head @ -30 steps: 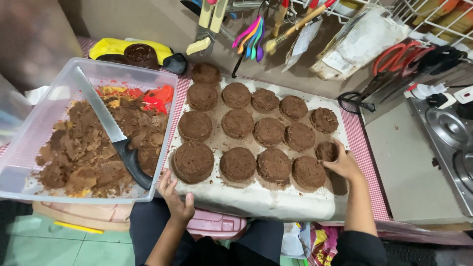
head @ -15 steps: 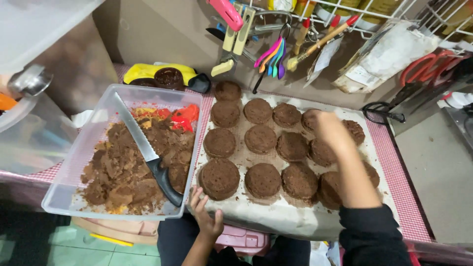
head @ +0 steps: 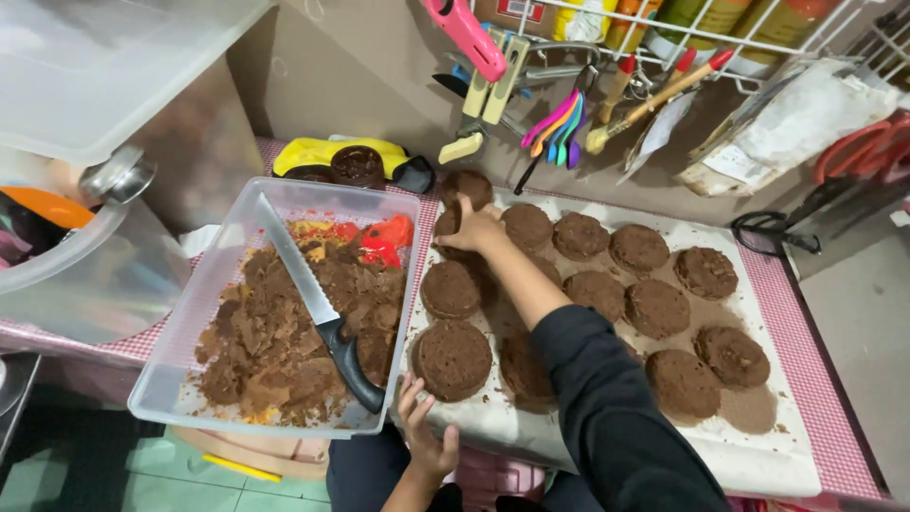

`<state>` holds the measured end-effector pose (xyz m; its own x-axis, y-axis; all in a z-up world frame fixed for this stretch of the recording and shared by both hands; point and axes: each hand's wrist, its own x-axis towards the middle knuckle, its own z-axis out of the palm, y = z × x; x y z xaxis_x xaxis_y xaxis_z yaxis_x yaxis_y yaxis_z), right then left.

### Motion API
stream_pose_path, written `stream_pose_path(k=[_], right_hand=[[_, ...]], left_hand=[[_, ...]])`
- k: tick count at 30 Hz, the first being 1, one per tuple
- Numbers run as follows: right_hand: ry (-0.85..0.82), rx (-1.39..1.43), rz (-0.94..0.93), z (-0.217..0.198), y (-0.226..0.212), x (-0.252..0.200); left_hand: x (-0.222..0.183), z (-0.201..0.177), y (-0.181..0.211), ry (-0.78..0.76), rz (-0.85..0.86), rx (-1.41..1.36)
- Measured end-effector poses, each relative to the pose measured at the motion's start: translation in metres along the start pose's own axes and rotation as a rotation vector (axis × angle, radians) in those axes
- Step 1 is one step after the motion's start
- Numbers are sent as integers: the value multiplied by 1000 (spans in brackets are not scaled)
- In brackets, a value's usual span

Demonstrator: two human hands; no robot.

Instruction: Arranging small round chocolate cakes in rows on a tray while using a knife to trim or separate them.

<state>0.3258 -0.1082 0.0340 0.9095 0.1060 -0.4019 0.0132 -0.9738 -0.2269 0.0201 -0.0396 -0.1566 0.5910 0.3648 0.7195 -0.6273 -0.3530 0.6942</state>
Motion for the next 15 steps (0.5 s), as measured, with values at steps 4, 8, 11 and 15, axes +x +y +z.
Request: stream_pose_path(k=[4, 8, 11, 15], right_hand=[[-46, 18, 27, 11, -1, 19], [-49, 104, 58, 7, -9, 4], [-15, 88, 65, 13, -10, 13], [22, 75, 39, 21, -8, 21]], left_hand=[[0, -8, 2, -56, 23, 22], [-4, -10, -1, -43, -15, 12], [-3, -9, -3, -43, -24, 14], [-1, -11, -2, -34, 22, 30]])
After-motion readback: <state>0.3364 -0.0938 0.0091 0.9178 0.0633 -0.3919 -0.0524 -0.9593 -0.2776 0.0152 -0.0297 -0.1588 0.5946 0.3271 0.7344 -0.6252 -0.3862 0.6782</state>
